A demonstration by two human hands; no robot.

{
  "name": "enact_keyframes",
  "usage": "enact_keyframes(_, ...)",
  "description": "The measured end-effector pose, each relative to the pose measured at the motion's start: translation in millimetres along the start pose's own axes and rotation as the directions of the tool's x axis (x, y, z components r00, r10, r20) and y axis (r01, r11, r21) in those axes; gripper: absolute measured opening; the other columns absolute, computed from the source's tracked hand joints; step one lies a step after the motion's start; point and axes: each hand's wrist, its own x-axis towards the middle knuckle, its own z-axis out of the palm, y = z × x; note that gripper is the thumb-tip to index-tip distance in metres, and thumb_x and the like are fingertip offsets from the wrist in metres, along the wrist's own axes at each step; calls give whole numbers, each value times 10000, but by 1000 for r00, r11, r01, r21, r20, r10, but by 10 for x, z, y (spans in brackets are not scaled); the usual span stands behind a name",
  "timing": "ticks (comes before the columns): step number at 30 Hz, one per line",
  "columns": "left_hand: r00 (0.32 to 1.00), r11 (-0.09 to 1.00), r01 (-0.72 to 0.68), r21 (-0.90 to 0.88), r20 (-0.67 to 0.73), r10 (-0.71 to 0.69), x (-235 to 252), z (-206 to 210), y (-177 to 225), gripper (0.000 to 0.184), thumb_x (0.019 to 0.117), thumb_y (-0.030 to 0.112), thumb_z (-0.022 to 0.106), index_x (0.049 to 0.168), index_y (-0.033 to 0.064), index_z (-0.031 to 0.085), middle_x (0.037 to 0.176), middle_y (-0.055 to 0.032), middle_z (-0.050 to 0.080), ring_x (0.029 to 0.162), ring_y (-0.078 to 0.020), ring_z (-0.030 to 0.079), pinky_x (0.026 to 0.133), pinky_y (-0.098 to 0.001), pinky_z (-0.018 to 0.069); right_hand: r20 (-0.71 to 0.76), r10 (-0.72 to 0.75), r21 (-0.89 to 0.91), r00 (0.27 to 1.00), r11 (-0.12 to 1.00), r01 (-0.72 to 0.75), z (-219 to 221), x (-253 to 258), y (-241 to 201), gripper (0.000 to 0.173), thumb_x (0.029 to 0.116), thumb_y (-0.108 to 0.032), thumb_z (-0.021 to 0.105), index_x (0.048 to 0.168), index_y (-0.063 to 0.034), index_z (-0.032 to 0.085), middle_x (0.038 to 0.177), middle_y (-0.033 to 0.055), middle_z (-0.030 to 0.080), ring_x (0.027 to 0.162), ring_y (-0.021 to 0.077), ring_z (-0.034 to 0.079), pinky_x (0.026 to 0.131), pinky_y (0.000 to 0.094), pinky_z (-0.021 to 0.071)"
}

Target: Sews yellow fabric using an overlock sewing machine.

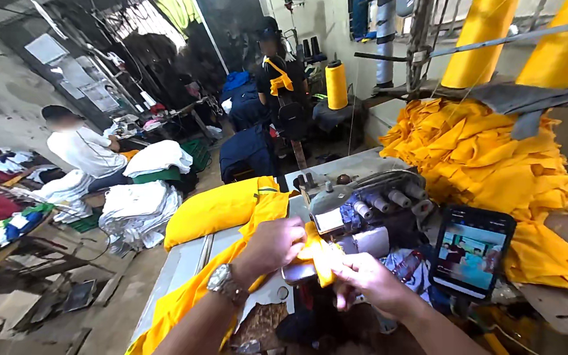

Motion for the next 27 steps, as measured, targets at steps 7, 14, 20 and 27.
enact_keyframes(7,960,869,37,-494,258,106,-74,-441,238,99,908,156,651,912,77,711,700,43,595,564,-2,484,513,-185,400,-145,-337,-172,930,935,311,-36,193,-225,194,995,-208,647,1030,-55,760,967,69,745,825,158,718,747,324,628)
enact_keyframes(14,993,926,0,-378,113,46,-217,-453,224,124,966,213,649,969,104,706,768,36,629,620,-32,543,577,-223,479,104,-79,-368,991,923,112,34,232,-326,348,976,-339,684,1218,-89,666,1012,34,734,839,113,712,707,302,612)
enact_keyframes(20,992,973,-104,-208,46,116,-89,-523,410,88,992,165,634,984,109,701,875,16,657,733,-91,616,681,-322,559,139,-152,-436,979,878,198,72,98,-197,440,933,-367,742,1257,-80,663,1192,26,712,1104,83,676,989,309,567)
enact_keyframes(27,986,985,-145,97,99,135,-3,-427,523,95,967,181,675,902,142,733,817,-14,662,736,-187,678,613,-454,568,5,-12,-517,1000,856,13,53,-21,-287,449,920,-412,733,1244,-111,654,1127,44,713,940,112,711,783,325,613)
